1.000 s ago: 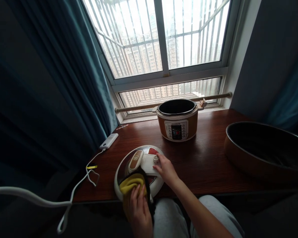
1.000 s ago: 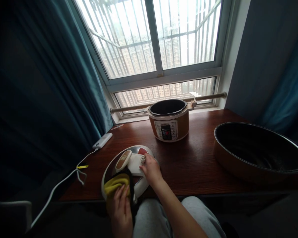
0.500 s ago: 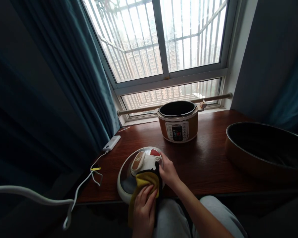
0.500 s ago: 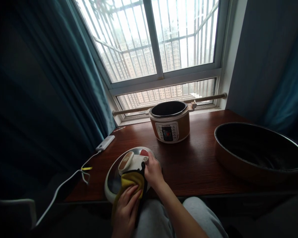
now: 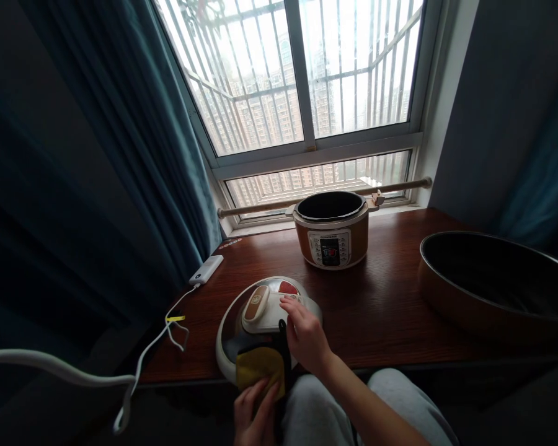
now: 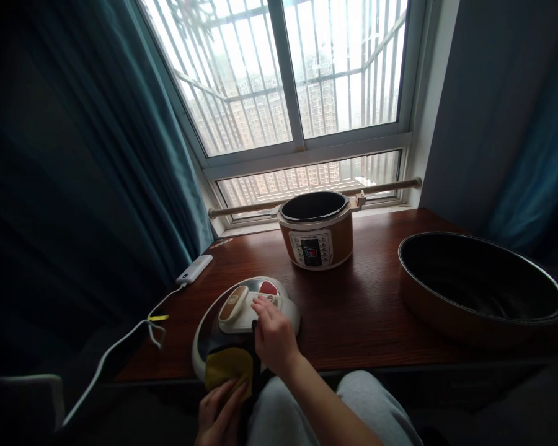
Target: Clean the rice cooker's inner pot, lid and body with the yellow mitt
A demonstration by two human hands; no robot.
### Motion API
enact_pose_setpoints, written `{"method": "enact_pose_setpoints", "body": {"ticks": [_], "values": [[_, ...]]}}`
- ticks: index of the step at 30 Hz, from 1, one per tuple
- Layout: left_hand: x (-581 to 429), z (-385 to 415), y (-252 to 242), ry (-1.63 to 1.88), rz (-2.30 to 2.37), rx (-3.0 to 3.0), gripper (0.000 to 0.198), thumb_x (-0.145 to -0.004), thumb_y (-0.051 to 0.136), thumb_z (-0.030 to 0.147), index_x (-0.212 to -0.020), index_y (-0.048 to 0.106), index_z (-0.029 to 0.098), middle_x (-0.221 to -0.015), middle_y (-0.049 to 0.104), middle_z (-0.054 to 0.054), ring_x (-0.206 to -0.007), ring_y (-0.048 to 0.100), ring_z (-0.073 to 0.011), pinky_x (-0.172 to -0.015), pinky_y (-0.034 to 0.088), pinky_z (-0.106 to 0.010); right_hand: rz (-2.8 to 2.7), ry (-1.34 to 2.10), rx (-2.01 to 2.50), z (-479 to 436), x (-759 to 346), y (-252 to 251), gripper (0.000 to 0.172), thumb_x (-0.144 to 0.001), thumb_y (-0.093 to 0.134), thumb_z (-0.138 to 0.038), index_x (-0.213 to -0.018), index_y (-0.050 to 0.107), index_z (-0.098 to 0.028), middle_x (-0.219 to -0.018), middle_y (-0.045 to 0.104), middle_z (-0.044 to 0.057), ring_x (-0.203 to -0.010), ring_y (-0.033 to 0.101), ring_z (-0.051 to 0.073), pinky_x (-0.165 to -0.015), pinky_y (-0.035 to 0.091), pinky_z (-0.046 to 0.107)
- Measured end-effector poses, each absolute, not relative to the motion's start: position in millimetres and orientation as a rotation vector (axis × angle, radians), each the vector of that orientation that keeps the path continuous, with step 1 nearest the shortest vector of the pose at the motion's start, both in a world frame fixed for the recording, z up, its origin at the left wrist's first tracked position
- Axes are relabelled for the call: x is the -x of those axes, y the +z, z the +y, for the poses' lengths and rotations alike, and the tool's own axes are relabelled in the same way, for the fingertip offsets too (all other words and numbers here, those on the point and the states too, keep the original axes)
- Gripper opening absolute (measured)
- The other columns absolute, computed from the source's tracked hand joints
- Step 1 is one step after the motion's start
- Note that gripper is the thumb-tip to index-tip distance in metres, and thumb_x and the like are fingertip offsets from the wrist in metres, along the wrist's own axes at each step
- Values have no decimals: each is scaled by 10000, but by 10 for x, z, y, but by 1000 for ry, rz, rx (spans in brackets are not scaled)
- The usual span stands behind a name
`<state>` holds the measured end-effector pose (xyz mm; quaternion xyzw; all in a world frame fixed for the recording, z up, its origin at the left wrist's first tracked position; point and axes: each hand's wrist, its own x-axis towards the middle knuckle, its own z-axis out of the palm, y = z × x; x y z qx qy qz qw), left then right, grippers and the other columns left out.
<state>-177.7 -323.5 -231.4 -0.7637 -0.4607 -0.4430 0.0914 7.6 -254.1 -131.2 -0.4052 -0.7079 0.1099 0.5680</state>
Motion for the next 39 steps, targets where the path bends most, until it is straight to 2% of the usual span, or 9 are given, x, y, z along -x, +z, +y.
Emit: {"method": "enact_pose_setpoints", "body": {"ticks": [8, 13, 17, 21, 24, 27, 32, 35, 39], "values": [[1654, -3192, -1705, -1559, -1521, 2163, 237, -815, 562, 208, -1023, 664, 259, -1019, 635, -23, -917, 616, -152, -854, 483, -250, -1665, 220, 848, -2611, -26, -1278, 417, -750, 400, -14, -1103, 577, -150, -1156, 620, 114, -1160, 526, 190, -977, 440, 373], [1339, -3058, -1000, -1878, -1465, 1787, 215, -794, 596, 163, -994, 642, 226, -1063, 620, -28, -978, 591, -169, -907, 446, -314, -1317, 389, 967, -2592, -61, -1212, 322, -813, 408, -96, -1056, 605, -174, -1070, 659, 78, -1015, 608, 177, -902, 471, 318], [1051, -2785, -647, -1665, -1224, 1913, 299, -798, 569, 125, -1063, 629, 251, -1114, 616, -38, -1054, 544, -200, -946, 419, -362, -953, 575, 1094, -2469, -243, -1184, 264, -843, 423, -225, -1009, 618, -165, -1017, 665, 76, -937, 619, 186, -843, 479, 315], [721, -2439, -803, -986, -1377, 2550, 354, -839, 449, 99, -1125, 609, 231, -1108, 629, -57, -1035, 552, -200, -899, 465, -334, -655, 630, 1151, -2315, -433, -1243, 302, -806, 449, -262, -1038, 575, -116, -1083, 630, 123, -1001, 592, 203, -910, 445, 341], [562, -2290, -1130, -671, -1401, 2696, 327, -837, 458, 133, -1115, 618, 196, -1194, 597, -91, -1164, 490, -256, -988, 409, -425, -720, 575, 1230, -2288, -469, -1280, 330, -779, 458, -225, -1066, 573, -109, -1124, 611, 127, -1051, 564, 205, -968, 401, 350], [561, -2267, -1352, -737, -1376, 2706, 437, -823, 455, 117, -1256, 506, 151, -1314, 509, -129, -1262, 407, -270, -1055, 333, -482, -956, 588, 1277, -2319, -403, -1283, 309, -779, 444, -182, -1037, 604, -127, -1084, 634, 105, -1016, 580, 195, -953, 412, 336], [809, -2308, -1328, -1173, -1354, 2653, 369, -865, 380, 120, -1207, 516, 141, -1249, 557, -110, -1182, 502, -180, -1006, 427, -358, -1317, 687, 1264, -2346, -242, -1316, 331, -872, 397, -268, -1074, 618, -128, -1088, 646, 112, -1012, 595, 198, -944, 432, 337], [980, -2279, -1248, -1342, -1404, 2244, 323, -878, 388, 149, -1161, 544, 143, -1235, 563, -118, -1237, 446, -208, -1038, 376, -404, -1507, 591, 1344, -2376, -149, -1388, 431, -878, 431, -336, -1208, 556, -88, -1259, 540, 178, -1198, 478, 256, -1030, 354, 395], [1134, -2156, -1196, -1110, -1685, 1858, 434, -861, 460, 278, -1244, 474, 75, -1291, 511, -174, -1332, 283, -297, -1082, 218, -525, -1699, 381, 1500, -2456, -9, -1483, 583, -741, 654, -312, -1288, 511, -171, -1435, 316, 206, -1326, 272, 374, -1051, 273, 521]]}}
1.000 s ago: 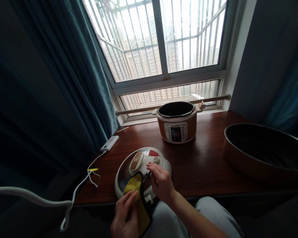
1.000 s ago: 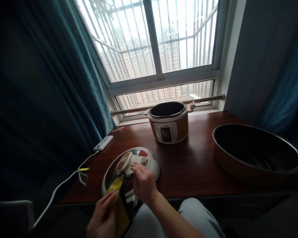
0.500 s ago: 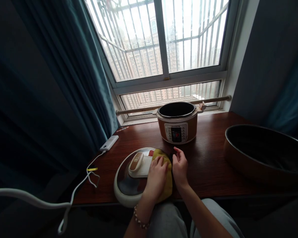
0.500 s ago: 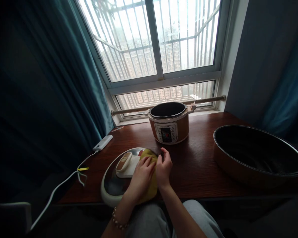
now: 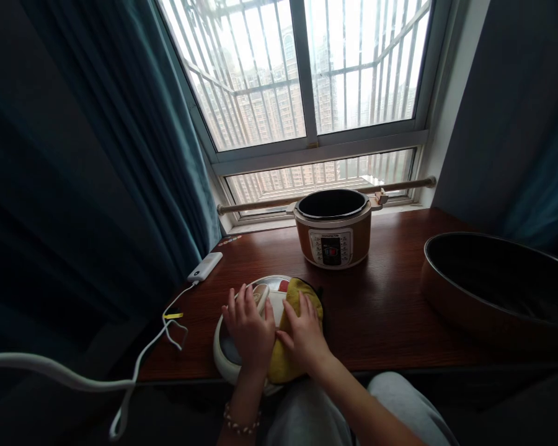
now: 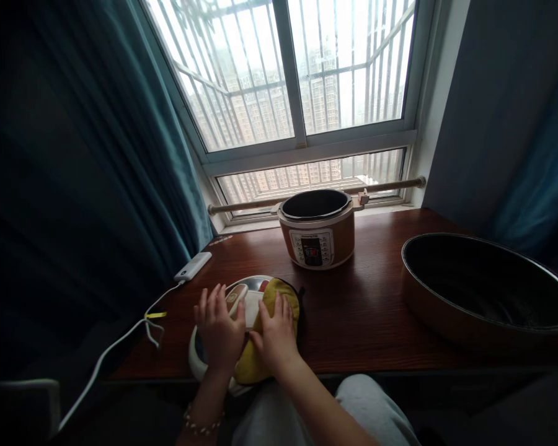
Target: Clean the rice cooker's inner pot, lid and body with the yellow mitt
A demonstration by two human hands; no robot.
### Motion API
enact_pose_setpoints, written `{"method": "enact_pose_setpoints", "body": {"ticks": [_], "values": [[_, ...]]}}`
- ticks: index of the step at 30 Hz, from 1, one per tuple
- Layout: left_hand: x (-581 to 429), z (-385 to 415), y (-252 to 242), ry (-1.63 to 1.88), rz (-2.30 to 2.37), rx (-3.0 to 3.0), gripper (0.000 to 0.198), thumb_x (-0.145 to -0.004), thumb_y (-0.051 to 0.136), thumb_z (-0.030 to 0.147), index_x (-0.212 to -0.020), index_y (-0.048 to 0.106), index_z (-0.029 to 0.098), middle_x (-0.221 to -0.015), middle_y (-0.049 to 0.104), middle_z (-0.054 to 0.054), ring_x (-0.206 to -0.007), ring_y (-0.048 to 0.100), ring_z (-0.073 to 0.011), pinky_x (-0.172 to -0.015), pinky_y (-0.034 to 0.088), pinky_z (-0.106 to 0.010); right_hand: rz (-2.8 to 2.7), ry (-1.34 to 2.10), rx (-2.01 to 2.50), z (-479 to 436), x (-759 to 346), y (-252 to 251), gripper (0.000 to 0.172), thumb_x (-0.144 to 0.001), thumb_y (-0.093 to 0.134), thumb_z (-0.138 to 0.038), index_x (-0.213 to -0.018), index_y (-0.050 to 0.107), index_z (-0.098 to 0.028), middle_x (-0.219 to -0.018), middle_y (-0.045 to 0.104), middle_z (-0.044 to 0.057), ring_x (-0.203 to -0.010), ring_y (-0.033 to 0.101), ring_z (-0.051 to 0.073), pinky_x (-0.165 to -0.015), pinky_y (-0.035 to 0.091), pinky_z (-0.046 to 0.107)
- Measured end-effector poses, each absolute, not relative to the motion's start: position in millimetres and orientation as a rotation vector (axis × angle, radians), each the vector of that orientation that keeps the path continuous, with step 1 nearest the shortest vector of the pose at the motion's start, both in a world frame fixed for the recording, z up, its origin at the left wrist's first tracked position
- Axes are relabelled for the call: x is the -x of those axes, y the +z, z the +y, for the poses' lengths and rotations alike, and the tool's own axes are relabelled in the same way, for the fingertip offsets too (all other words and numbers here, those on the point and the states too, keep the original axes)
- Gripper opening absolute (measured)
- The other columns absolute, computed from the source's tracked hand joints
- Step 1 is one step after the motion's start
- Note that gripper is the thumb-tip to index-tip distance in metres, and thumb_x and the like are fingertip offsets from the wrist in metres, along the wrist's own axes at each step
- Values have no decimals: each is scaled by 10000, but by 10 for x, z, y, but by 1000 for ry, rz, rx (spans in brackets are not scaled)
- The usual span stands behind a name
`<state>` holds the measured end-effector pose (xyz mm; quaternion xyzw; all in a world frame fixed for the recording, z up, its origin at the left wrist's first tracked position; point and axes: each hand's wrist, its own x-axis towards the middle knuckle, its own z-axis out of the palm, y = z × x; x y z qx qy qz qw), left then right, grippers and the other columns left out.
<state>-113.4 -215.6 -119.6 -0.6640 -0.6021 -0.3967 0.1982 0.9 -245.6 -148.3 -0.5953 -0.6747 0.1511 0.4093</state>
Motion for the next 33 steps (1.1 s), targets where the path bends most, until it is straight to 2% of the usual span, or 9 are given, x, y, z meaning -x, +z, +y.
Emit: {"method": "enact_pose_setpoints", "body": {"ticks": [3, 7, 9, 12, 15, 19, 21, 26, 33], "values": [[1201, -2046, -1202, -889, -1864, 1794, 515, -839, 480, 370, -1200, 495, 3, -1215, 548, -229, -1287, 330, -339, -1047, 228, -557, -1728, 272, 1548, -2481, 50, -1515, 439, -750, 652, -253, -1184, 604, -206, -1451, 296, 184, -1330, 262, 376, -1042, 294, 518], [1263, -1961, -1204, -721, -1981, 1834, 429, -828, 476, 392, -1051, 603, 49, -1128, 601, -193, -1222, 390, -334, -1020, 247, -560, -1729, 167, 1549, -2453, 38, -1552, 217, -825, 519, -122, -971, 679, -134, -1389, 404, 186, -1282, 391, 282, -1026, 376, 392], [1282, -1948, -1188, -661, -2000, 1872, 381, -832, 464, 383, -988, 637, 82, -1117, 608, -172, -1215, 391, -329, -1018, 237, -562, -1727, 84, 1535, -2441, 44, -1589, 227, -840, 468, -74, -917, 679, -110, -1345, 457, 194, -1249, 439, 262, -1004, 409, 366], [1300, -1945, -1140, -582, -2008, 1897, 363, -844, 439, 374, -957, 649, 101, -1101, 613, -169, -1204, 400, -325, -1015, 233, -547, -1773, -21, 1406, -2452, 122, -1642, 228, -848, 477, -81, -954, 676, -117, -1283, 528, 175, -1248, 440, 265, -986, 432, 374], [1315, -1938, -1059, -513, -2088, 1926, 383, -842, 432, 404, -963, 634, 102, -1030, 632, -167, -1090, 490, -324, -953, 313, -498, -1916, 0, 1189, -2488, 236, -1651, 243, -864, 481, -120, -1022, 665, -133, -1229, 579, 149, -1230, 463, 242, -1014, 409, 367], [1343, -1898, -946, -497, -2251, 1952, 482, -808, 463, 426, -1167, 518, 108, -1094, 616, -161, -1051, 515, -334, -845, 375, -469, -2024, 167, 1014, -2538, 262, -1593, 431, -848, 516, -169, -1275, 505, -105, -1250, 568, 131, -1212, 478, 228, -1028, 395, 345], [1358, -1873, -910, -497, -2267, 1965, 546, -794, 477, 424, -1234, 455, 102, -1108, 615, -163, -1072, 505, -332, -850, 363, -472, -2037, 265, 971, -2568, 226, -1564, 515, -804, 578, -195, -1300, 476, -104, -1248, 574, 112, -1209, 480, 228, -1028, 392, 325], [1384, -1842, -867, -437, -2242, 2011, 575, -768, 500, 443, -1228, 448, 102, -1069, 634, -163, -1055, 522, -337, -837, 361, -458, -2056, 444, 909, -2655, 195, -1557, 264, -828, 515, -165, -1045, 658, -211, -1039, 687, 26, -1039, 599, 160, -921, 451, 238], [1391, -1818, -773, -336, -2247, 2047, 506, -752, 515, 465, -1128, 503, 127, -1021, 651, -155, -1018, 555, -337, -814, 376, -428, -1729, 616, 1117, -2753, 41, -1539, 256, -768, 528, -98, -853, 720, -243, -945, 712, 2, -913, 645, 175, -849, 480, 275]]}}
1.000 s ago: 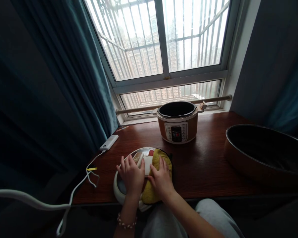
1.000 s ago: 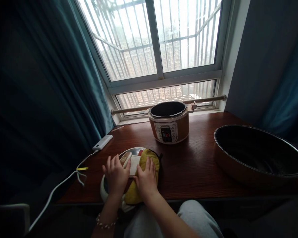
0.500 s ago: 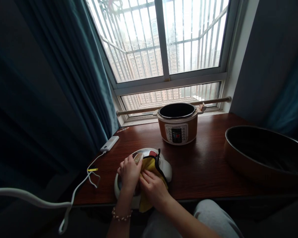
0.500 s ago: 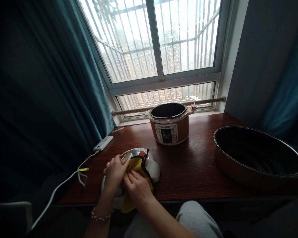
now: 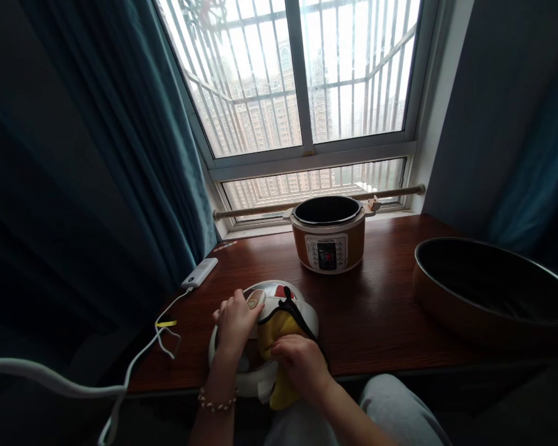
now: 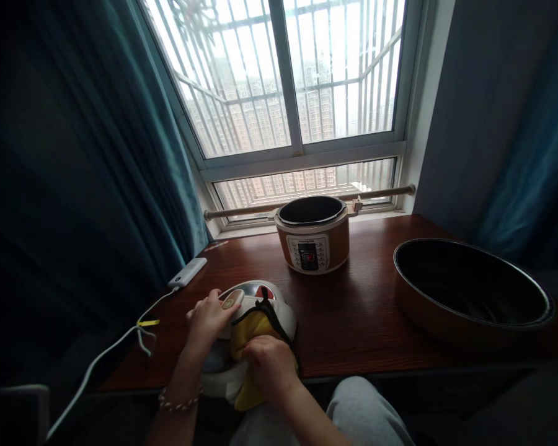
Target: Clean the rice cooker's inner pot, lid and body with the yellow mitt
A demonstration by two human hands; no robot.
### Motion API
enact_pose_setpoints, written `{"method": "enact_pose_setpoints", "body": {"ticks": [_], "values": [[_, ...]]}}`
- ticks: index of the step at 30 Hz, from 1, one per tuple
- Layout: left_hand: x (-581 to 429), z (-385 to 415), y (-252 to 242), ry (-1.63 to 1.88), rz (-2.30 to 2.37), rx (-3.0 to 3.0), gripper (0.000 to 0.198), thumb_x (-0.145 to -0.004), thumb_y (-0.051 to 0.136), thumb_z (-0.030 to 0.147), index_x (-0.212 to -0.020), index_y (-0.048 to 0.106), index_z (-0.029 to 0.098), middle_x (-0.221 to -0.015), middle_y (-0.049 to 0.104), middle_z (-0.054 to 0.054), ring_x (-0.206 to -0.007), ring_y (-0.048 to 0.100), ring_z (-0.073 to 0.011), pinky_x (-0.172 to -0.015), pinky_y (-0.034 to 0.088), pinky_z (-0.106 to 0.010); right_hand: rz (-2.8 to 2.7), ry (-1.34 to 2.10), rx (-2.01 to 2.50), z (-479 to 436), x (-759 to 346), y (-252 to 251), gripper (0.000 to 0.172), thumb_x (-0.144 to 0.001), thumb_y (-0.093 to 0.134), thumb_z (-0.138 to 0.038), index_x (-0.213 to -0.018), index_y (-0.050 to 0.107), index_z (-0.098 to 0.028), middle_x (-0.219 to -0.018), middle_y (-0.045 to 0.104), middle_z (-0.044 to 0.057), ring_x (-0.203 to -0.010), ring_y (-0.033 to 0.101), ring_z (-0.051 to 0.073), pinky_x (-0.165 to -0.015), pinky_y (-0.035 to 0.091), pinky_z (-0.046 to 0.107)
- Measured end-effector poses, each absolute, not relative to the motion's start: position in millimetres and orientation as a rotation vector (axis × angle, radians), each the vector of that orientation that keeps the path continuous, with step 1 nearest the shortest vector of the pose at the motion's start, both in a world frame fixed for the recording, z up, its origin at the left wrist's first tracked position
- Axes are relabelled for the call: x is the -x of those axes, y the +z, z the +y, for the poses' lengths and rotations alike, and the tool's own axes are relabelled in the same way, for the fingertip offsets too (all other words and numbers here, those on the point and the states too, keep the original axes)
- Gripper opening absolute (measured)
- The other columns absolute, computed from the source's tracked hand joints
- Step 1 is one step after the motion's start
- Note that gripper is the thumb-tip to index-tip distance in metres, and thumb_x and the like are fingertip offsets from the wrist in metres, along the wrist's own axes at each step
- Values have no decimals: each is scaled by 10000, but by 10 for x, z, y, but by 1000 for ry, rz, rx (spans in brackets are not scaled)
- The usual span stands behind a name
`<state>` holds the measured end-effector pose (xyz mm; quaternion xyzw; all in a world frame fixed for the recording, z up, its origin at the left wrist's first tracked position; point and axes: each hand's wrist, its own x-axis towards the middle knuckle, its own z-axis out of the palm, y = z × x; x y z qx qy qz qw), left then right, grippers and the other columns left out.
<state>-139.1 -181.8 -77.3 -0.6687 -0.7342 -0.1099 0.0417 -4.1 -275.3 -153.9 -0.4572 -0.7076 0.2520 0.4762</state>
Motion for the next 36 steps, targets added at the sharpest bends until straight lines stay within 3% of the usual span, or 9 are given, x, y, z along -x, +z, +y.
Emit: {"method": "enact_pose_setpoints", "body": {"ticks": [3, 6, 11, 13, 17, 19, 21, 31, 36], "values": [[1401, -1796, -758, -286, -2235, 2066, 492, -739, 522, 473, -1095, 524, 132, -1008, 651, -154, -1007, 556, -341, -800, 386, -422, -1483, 759, 1213, -2850, -86, -1576, 258, -735, 544, -107, -848, 727, -249, -883, 718, 11, -849, 660, 197, -806, 500, 309], [1420, -1776, -779, -288, -2227, 2075, 479, -729, 530, 470, -1070, 538, 134, -1004, 646, -153, -1002, 551, -338, -789, 393, -415, -1070, 935, 1253, -2907, -246, -1672, 158, -703, 631, -231, -827, 728, -218, -840, 721, 47, -813, 668, 239, -747, 522, 342], [1454, -1752, -822, -334, -2229, 2097, 468, -722, 535, 465, -1059, 541, 141, -1003, 640, -140, -1000, 547, -321, -763, 405, -390, -354, 940, 1001, -2718, -621, -1529, 424, -678, 669, -432, -996, 651, -152, -900, 709, 93, -775, 671, 236, -708, 535, 357], [1458, -1744, -825, -314, -2224, 2104, 454, -722, 533, 464, -1040, 549, 140, -998, 640, -142, -995, 548, -320, -759, 407, -385, -445, 838, 975, -2532, -710, -1307, 422, -728, 625, -442, -1028, 631, -146, -928, 700, 87, -808, 661, 217, -734, 522, 334], [1452, -1734, -817, -288, -2220, 2103, 441, -727, 526, 472, -1013, 555, 138, -1001, 638, -149, -989, 549, -326, -751, 410, -387, -1199, 646, 1068, -1993, -586, -980, 336, -833, 498, -406, -986, 671, -162, -936, 695, 56, -872, 630, 188, -802, 476, 290], [1450, -1730, -818, -297, -2221, 2104, 446, -729, 527, 476, -1019, 553, 138, -997, 641, -146, -986, 551, -328, -745, 413, -384, -1633, 731, 1082, -1692, -418, -1015, 328, -866, 443, -367, -1043, 665, -203, -997, 691, 34, -909, 624, 166, -834, 459, 275], [1453, -1723, -827, -302, -2220, 2104, 448, -728, 534, 478, -1021, 553, 140, -985, 646, -143, -980, 557, -327, -743, 414, -377, -1805, 815, 1069, -1424, -262, -1156, 241, -810, 539, -322, -960, 704, -231, -969, 705, 13, -905, 635, 168, -840, 459, 269], [1467, -1698, -870, -259, -2181, 2079, 399, -727, 533, 475, -963, 573, 155, -980, 645, -139, -968, 556, -315, -735, 413, -356, -1873, 920, 1100, -838, -134, -1570, 208, -731, 645, -298, -924, 714, -260, -1016, 698, -15, -1005, 614, 170, -928, 424, 296], [1434, -1740, -839, -222, -2211, 2040, 392, -743, 492, 502, -899, 603, 161, -972, 646, -147, -970, 559, -326, -720, 414, -376, -1717, 913, 1174, -869, -323, -1680, 271, -754, 611, -279, -1010, 685, -231, -986, 704, 8, -897, 650, 167, -822, 488, 299]]}}
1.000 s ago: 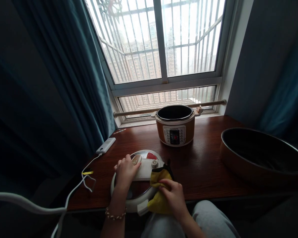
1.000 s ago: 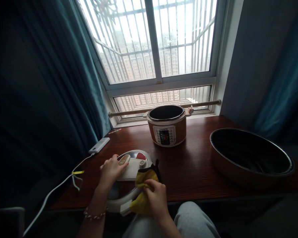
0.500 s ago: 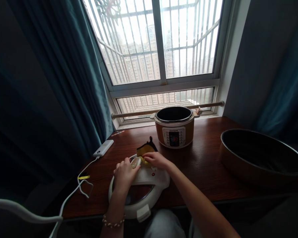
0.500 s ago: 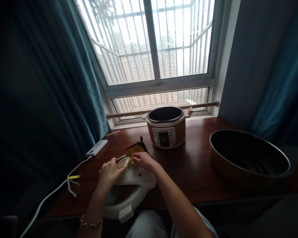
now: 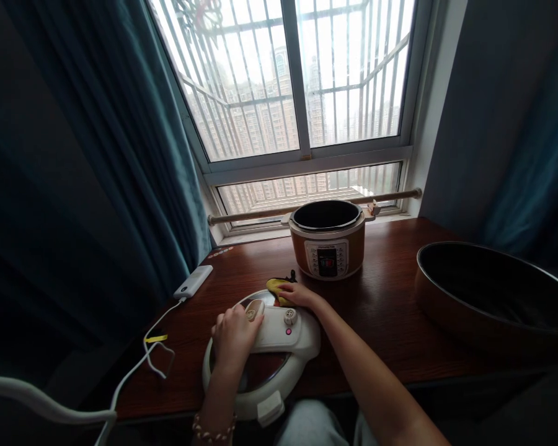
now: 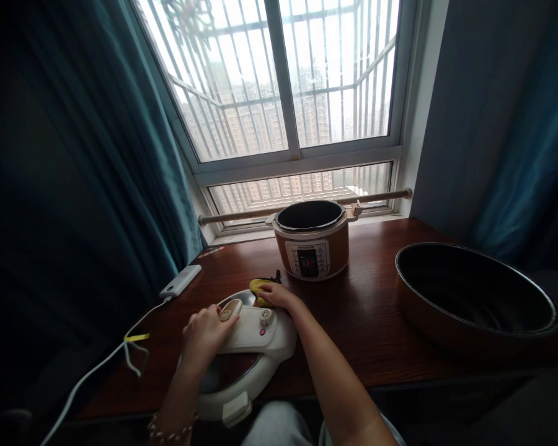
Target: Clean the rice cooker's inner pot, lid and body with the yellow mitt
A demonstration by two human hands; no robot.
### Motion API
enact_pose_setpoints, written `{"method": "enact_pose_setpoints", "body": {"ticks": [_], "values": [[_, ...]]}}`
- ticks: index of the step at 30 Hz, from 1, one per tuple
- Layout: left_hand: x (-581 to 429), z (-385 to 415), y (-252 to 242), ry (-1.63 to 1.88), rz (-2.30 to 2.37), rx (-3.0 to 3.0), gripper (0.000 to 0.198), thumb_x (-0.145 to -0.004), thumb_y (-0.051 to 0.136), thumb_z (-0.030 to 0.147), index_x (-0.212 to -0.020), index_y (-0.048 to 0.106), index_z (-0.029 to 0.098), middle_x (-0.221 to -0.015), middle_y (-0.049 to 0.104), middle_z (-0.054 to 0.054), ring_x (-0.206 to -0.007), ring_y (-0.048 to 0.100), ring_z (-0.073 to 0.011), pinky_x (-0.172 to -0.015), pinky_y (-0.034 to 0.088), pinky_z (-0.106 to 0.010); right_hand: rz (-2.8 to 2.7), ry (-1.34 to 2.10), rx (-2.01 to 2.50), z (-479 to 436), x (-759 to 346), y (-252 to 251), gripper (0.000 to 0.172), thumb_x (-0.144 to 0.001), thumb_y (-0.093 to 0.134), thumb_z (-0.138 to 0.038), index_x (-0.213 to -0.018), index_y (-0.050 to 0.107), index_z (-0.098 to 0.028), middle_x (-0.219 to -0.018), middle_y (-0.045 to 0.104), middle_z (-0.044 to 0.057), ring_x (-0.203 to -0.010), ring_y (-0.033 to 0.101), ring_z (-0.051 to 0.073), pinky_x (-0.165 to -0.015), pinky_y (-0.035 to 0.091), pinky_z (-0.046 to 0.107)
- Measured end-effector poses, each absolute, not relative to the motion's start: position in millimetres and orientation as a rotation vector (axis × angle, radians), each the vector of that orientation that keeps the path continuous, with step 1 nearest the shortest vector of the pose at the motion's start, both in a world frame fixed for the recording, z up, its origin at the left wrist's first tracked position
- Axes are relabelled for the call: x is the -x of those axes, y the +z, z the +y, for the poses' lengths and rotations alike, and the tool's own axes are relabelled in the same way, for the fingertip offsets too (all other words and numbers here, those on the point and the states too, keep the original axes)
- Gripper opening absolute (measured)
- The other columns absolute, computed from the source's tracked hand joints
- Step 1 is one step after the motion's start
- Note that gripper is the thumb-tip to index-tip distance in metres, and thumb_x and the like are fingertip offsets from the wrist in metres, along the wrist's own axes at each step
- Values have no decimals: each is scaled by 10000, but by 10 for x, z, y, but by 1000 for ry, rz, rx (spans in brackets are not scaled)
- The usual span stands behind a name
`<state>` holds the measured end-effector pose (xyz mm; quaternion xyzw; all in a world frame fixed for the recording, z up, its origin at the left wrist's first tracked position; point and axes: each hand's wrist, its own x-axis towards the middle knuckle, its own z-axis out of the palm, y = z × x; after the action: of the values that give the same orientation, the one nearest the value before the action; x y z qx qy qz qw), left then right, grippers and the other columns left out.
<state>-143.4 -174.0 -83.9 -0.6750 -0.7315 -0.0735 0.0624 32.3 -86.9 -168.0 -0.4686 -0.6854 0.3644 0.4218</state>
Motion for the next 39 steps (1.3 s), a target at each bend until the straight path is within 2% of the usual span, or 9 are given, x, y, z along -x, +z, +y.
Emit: {"method": "enact_pose_setpoints", "body": {"ticks": [3, 9, 16, 20, 25, 29, 32, 34, 39], "values": [[1418, -1753, -804, -218, -2232, 2040, 410, -736, 498, 516, -896, 611, 156, -959, 655, -148, -960, 572, -329, -722, 416, -380, -1663, 919, 1197, -989, -493, -1716, 316, -753, 598, -279, -1053, 665, -207, -991, 704, 20, -868, 659, 160, -769, 510, 288], [1402, -1762, -778, -226, -2238, 2040, 425, -738, 488, 517, -910, 612, 148, -947, 661, -149, -953, 577, -337, -720, 418, -388, -1589, 805, 1361, -1329, -684, -1667, 294, -682, 630, -181, -965, 704, -211, -976, 708, 44, -924, 649, 207, -856, 469, 341], [1406, -1766, -807, -221, -2231, 2045, 435, -744, 464, 509, -919, 617, 141, -953, 657, -153, -951, 571, -342, -723, 422, -396, -1562, 764, 1573, -1677, -811, -1571, 244, -706, 569, -176, -888, 731, -166, -898, 720, 82, -857, 660, 220, -757, 470, 288], [1415, -1757, -813, -222, -2232, 2051, 459, -733, 472, 534, -922, 620, 142, -948, 657, -154, -946, 574, -337, -721, 424, -387, -1560, 770, 1633, -1806, -837, -1443, 250, -664, 613, -215, -880, 735, -178, -875, 723, 57, -831, 659, 202, -708, 452, 235], [1432, -1723, -802, -210, -2251, 2075, 444, -715, 491, 548, -881, 629, 160, -931, 661, -142, -948, 577, -336, -716, 424, -382, -1508, 689, 1691, -2040, -589, -1245, 278, -749, 554, -316, -969, 697, -224, -950, 704, 47, -883, 637, 202, -757, 434, 253], [1442, -1712, -797, -200, -2223, 2088, 449, -713, 490, 554, -876, 631, 160, -928, 661, -143, -947, 576, -340, -712, 423, -384, -1535, 402, 1805, -2301, -204, -1198, 279, -801, 480, -263, -1014, 633, -170, -969, 649, 105, -881, 597, 235, -762, 438, 318], [1449, -1713, -799, -197, -2216, 2087, 457, -705, 497, 560, -880, 630, 160, -929, 664, -143, -946, 577, -339, -706, 422, -375, -1617, 125, 1830, -2459, 95, -1266, 344, -768, 489, -182, -1091, 571, -101, -1014, 584, 166, -916, 538, 271, -775, 440, 372], [1456, -1712, -802, -193, -2211, 2092, 452, -708, 495, 557, -878, 631, 161, -936, 665, -144, -948, 578, -337, -699, 420, -366, -1719, 42, 1734, -2525, 275, -1350, 370, -738, 519, -173, -1095, 553, -82, -1007, 567, 172, -909, 514, 278, -795, 435, 400], [1481, -1714, -817, -192, -2175, 2104, 432, -732, 478, 548, -870, 627, 167, -924, 667, -133, -924, 588, -319, -693, 415, -357, -2108, -38, 1359, -2591, 590, -1576, 150, -774, 477, -189, -866, 577, -126, -836, 577, 108, -778, 498, 236, -720, 431, 385]]}}
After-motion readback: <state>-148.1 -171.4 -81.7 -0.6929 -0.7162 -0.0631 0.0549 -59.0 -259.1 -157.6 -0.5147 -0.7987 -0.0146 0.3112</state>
